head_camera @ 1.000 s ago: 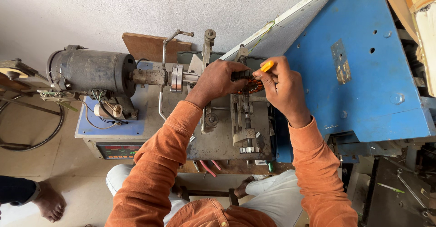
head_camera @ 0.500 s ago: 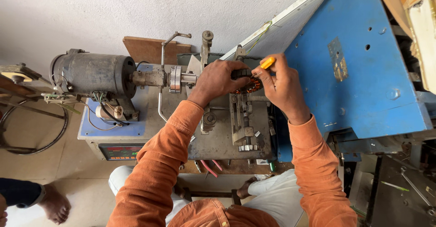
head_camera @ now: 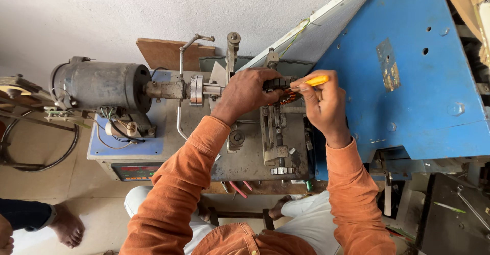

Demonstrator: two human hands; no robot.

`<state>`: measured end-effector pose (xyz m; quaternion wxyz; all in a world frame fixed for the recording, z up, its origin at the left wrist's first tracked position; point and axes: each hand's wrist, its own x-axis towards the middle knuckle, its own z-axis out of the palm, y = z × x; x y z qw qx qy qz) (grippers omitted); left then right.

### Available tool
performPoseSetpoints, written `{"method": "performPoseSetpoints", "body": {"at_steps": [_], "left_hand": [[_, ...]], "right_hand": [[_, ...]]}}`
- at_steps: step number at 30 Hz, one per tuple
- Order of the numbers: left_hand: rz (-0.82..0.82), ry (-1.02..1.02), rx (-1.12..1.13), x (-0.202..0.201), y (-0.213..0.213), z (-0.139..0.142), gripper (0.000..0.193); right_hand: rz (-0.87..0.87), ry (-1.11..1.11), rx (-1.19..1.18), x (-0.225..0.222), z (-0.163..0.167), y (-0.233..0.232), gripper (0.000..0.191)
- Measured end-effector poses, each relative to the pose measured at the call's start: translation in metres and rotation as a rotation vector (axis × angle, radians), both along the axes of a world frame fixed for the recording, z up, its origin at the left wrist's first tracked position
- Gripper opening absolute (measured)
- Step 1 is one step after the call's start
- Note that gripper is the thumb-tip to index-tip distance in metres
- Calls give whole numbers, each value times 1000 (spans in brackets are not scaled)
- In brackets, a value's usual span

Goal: The person works on a copper-wound motor armature clamped in a bench machine, using a small yellow-handled screwdriver to adjust and seat the windings. They reposition the armature in the fixture, manipulate the winding wires by hand, and at the end handle a small component with both hands while the armature sits mounted on the machine.

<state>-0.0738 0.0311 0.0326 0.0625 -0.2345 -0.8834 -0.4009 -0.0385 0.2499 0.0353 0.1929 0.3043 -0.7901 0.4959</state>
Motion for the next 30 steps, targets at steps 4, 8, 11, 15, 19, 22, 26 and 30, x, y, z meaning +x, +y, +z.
{"method": "performPoseSetpoints", "body": {"at_steps": [4, 8, 11, 15, 19, 22, 26, 30], "left_hand": [[-2, 50, 17, -6, -2, -2, 35], [-8, 56, 6, -5, -4, -2, 34], [-22, 46, 15, -3, -6, -3, 34], [-27, 79, 22, 2, -8, -4, 32], [-51, 89, 17, 6, -9, -6, 36], [-98, 4, 40, 7, -15, -7, 38], [-94, -78, 108, 10, -20, -7, 40], [-90, 9, 135, 13, -19, -4, 36]], "right_hand": [[22, 62, 30, -5, -3, -3, 20], [34, 89, -15, -8, -3, -5, 19], [60, -84, -202, -5, -4, -6, 20], [-105, 111, 130, 5, -4, -12, 20], [28, 22, -181, 12, -2, -15, 20], [-1, -182, -562, 13, 2, -10, 16], [186, -360, -721, 20, 1, -9, 10], [-215, 183, 238, 26, -8, -20, 16]]}}
